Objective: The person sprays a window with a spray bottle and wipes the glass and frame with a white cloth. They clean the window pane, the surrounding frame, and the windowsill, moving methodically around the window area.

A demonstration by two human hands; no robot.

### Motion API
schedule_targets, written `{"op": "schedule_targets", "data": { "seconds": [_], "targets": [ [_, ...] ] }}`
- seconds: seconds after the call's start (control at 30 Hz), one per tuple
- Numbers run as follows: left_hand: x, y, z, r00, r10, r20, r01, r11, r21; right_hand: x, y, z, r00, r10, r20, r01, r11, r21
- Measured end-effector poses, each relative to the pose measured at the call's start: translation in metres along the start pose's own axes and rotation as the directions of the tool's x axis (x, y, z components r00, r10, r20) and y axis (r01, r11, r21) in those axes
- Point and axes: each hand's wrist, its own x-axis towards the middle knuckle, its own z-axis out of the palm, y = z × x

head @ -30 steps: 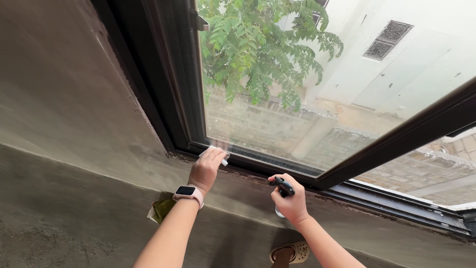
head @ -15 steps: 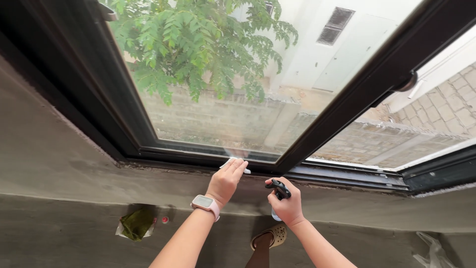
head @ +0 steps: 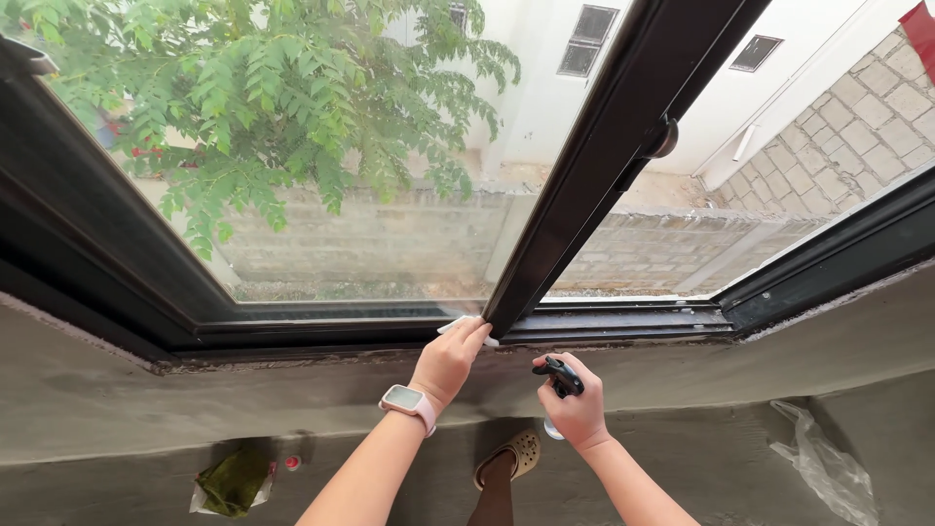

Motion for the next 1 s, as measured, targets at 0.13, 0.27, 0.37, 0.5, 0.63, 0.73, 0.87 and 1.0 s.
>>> {"op": "schedule_targets", "data": {
  "seconds": [0.13, 0.27, 0.37, 0.5, 0.63, 0.73, 0.87, 1.0],
  "targets": [
    [0.04, -0.016, -0.052, 0.994, 0.112, -0.001, -0.112, 0.994, 0.007, 0.008, -0.013, 0.001, 1.0, 0.013, -0.018, -0.013, 0.999, 0.038],
    [0.124, -0.025, -0.136, 0.916, 0.399, -0.035, -0.397, 0.917, 0.046, 0.014, -0.033, 0.011, 0.999, -0.049, -0.02, 0.051, 0.994, 0.095],
    [0.194, -0.032, -0.191, 0.877, 0.475, -0.074, -0.455, 0.87, 0.19, 0.024, -0.055, 0.02, 0.988, -0.156, -0.016, 0.157, 0.986, 0.061],
    [0.226, -0.035, -0.224, 0.846, 0.521, -0.114, -0.488, 0.842, 0.23, 0.027, -0.077, 0.029, 0.975, -0.222, -0.024, 0.223, 0.974, 0.034],
    [0.12, -0.065, -0.161, 0.818, 0.571, 0.07, -0.573, 0.8, 0.177, 0.022, -0.083, 0.038, 0.987, -0.154, -0.035, 0.158, 0.979, 0.127],
    [0.092, -0.086, -0.158, 0.809, 0.53, 0.256, -0.577, 0.8, 0.165, 0.042, -0.105, 0.029, 0.972, -0.233, -0.014, 0.234, 0.972, 0.033],
    [0.176, -0.067, -0.236, 0.846, 0.532, 0.016, -0.495, 0.776, 0.391, 0.089, -0.163, 0.018, 0.928, -0.36, -0.096, 0.369, 0.923, 0.106],
    [0.214, -0.069, -0.263, 0.824, 0.51, -0.247, -0.339, 0.793, 0.507, 0.13, -0.222, 0.021, 0.881, -0.433, -0.191, 0.473, 0.819, 0.325]
  ]
}}
